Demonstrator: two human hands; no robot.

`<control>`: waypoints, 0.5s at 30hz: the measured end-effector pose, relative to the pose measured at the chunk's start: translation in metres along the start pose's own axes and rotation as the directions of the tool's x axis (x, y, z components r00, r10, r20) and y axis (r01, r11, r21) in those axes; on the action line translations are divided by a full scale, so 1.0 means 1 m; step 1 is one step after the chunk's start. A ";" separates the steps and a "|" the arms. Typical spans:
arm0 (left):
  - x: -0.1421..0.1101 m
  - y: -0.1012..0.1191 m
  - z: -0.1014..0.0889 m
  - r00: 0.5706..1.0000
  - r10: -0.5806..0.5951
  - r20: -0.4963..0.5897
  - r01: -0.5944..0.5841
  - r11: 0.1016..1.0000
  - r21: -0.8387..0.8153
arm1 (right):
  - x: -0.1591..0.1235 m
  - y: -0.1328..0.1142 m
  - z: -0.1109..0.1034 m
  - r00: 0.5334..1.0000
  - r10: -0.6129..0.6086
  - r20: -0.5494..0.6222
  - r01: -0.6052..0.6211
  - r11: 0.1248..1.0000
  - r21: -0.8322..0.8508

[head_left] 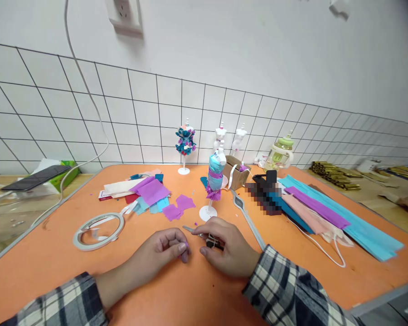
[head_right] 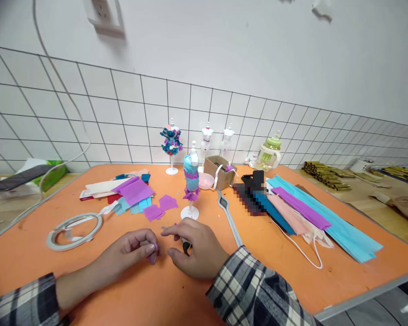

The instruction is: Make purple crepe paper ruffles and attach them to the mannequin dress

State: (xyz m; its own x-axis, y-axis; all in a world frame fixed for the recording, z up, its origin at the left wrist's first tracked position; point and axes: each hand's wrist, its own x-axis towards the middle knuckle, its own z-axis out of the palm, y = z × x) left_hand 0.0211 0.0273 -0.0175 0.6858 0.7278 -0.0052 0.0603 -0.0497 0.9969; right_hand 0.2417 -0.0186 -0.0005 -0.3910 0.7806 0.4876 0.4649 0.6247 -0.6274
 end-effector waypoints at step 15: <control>-0.001 -0.005 0.005 0.994 -0.070 0.088 0.066 0.997 0.051 | -0.001 0.004 0.017 1.000 -0.030 0.001 0.030 0.986 -0.162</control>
State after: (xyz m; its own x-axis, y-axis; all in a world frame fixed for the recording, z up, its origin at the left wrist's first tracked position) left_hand 0.0235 0.0238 -0.0231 0.7413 0.6661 -0.0819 0.1422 -0.0366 0.9892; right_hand 0.2303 -0.0166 -0.0140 -0.4056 0.7617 0.5054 0.5756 0.6423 -0.5061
